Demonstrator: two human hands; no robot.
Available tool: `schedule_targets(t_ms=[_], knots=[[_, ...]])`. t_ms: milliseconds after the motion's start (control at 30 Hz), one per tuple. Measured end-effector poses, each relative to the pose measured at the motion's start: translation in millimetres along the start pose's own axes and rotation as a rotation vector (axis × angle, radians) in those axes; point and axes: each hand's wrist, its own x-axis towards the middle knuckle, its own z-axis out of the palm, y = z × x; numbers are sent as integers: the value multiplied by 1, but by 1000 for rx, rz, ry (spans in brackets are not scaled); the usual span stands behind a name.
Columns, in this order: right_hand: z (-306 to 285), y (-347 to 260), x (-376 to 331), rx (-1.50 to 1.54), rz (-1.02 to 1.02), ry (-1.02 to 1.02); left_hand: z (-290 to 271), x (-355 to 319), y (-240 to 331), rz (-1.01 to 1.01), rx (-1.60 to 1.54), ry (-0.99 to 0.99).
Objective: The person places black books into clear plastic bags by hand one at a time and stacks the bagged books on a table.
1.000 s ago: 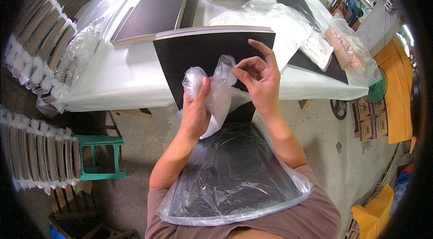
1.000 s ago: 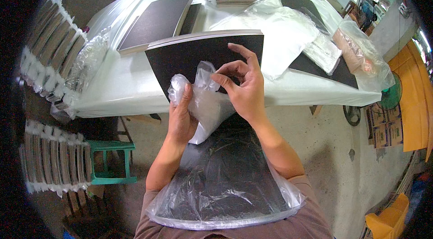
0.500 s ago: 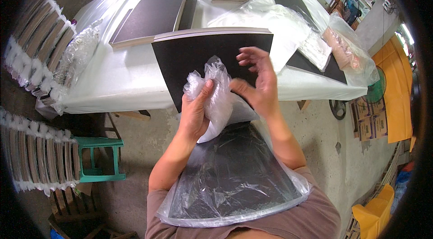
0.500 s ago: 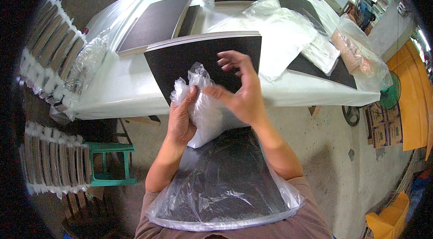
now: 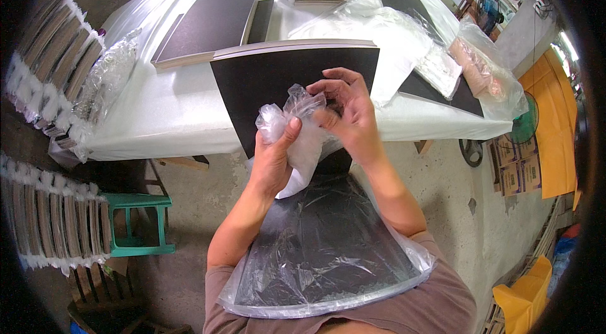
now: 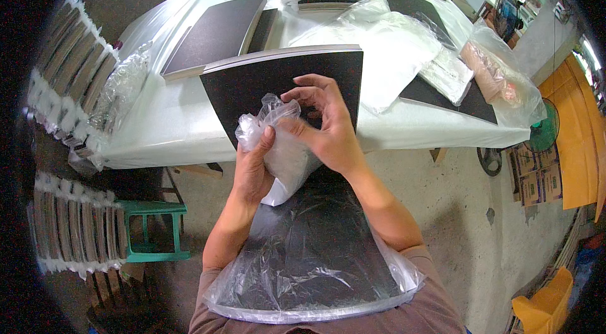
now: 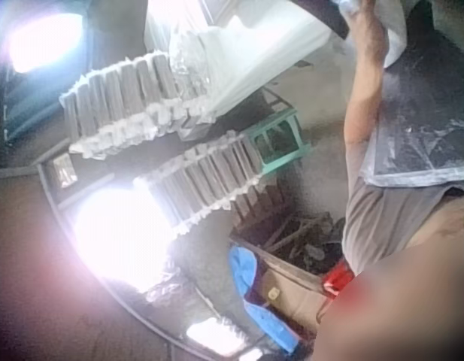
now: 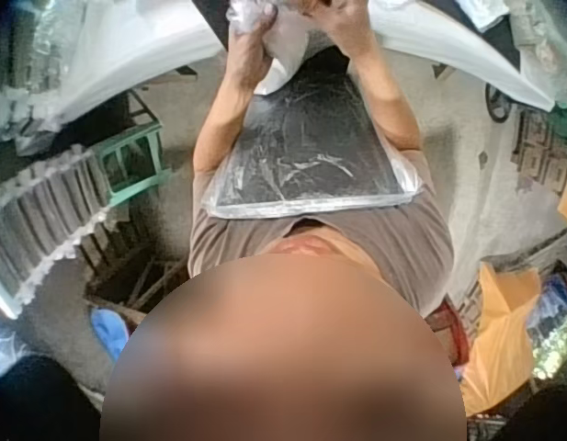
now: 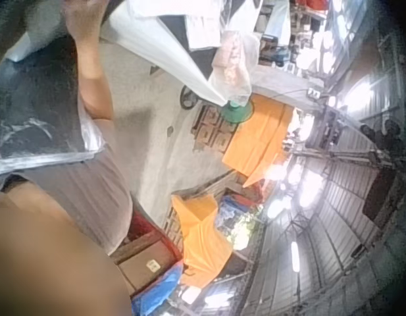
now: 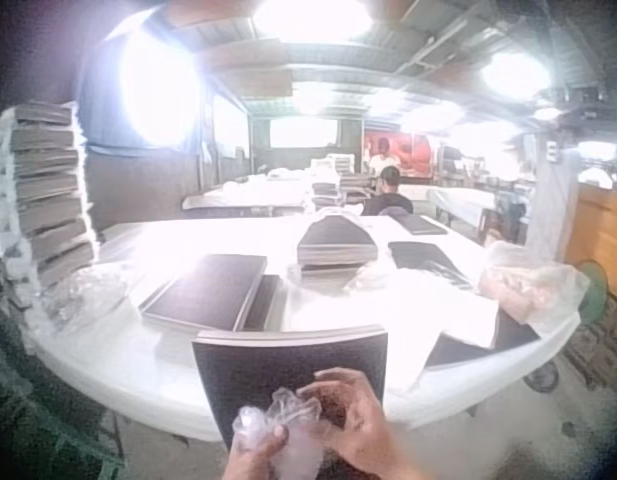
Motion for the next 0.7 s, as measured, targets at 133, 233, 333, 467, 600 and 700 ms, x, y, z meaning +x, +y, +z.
schedule_targets(t_ms=[133, 233, 333, 467, 600, 700], knots=[[4, -9, 0, -115, 4, -42, -3, 1, -3, 38, -27, 2], [4, -9, 1, -93, 55, -9, -4, 2, 0, 6, -186, -23], [-1, -11, 2, -208, 7, 14, -9, 3, 6, 2, -341, 2], [-13, -9, 6, -127, 54, 102, -64, 13, 22, 149, -460, -95], [-51, -11, 9, -164, 68, 226, -133, -11, 69, 333, 75, 688], [-79, -12, 5, -186, 112, 254, -216, -50, 105, 633, 1169, 1040]])
